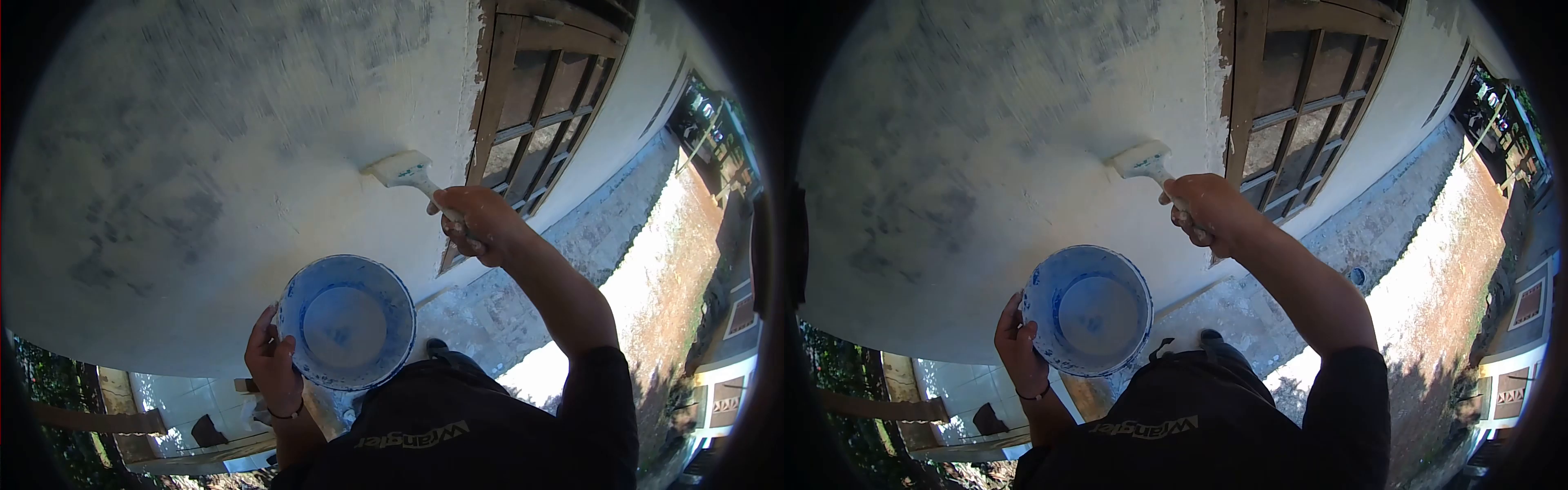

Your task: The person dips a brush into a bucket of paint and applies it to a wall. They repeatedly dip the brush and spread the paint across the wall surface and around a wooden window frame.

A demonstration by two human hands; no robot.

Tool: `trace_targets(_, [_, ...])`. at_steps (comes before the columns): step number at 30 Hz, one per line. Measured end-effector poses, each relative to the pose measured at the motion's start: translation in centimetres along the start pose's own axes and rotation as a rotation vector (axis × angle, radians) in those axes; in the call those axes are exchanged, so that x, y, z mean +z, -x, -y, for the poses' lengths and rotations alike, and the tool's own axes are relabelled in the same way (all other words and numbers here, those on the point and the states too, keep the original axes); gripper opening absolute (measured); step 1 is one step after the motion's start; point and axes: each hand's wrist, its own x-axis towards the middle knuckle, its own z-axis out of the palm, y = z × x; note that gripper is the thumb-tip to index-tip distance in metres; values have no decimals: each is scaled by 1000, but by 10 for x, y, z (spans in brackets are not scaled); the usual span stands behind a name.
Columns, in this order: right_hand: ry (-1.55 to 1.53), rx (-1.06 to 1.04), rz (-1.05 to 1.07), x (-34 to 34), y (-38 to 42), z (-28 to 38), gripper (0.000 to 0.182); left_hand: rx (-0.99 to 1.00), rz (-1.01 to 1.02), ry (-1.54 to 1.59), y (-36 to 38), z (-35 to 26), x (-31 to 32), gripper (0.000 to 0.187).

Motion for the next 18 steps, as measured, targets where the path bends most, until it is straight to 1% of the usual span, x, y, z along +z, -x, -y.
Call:
trace_targets(2, [21,-98,-5,14,20,44,23,-15,1,40,-2,-1,-1,50])
trace_targets(3, [45,-156,-2,17,27,55,24,-3,13,62,-4,2,-2,50])
trace_targets(4, [45,-153,-3,19,34,60,24,9,25,86,-4,4,-3,50])
trace_targets(6, [68,-309,106,20,43,67,24,12,17,85,-4,5,-1,50])
trace_targets(7, [72,-310,108,20,45,66,24,19,5,84,-3,3,2,51])
trace_targets(9, [60,-534,119,25,43,51,24,25,27,33,-5,14,-11,51])
trace_targets(11, [105,-519,89,20,17,21,25,22,52,-23,-3,18,-16,53])
trace_targets(12, [144,-540,100,16,-8,-10,26,10,45,-2,-1,19,-15,53])
trace_targets(13, [160,-360,62,18,-20,-36,24,1,37,18,0,19,-12,53])
trace_targets(14, [128,-312,78,16,-40,-74,23,-5,34,15,0,19,-12,53])
trace_targets(15, [129,-315,13,16,-59,-116,23,-13,7,10,1,18,-10,53])
trace_targets(17, [70,-80,-11,12,-68,-166,23,-28,-28,-3,3,20,-9,53])
trace_targets(18, [71,-73,-2,10,-66,-182,23,-20,-79,-55,4,22,-8,51])
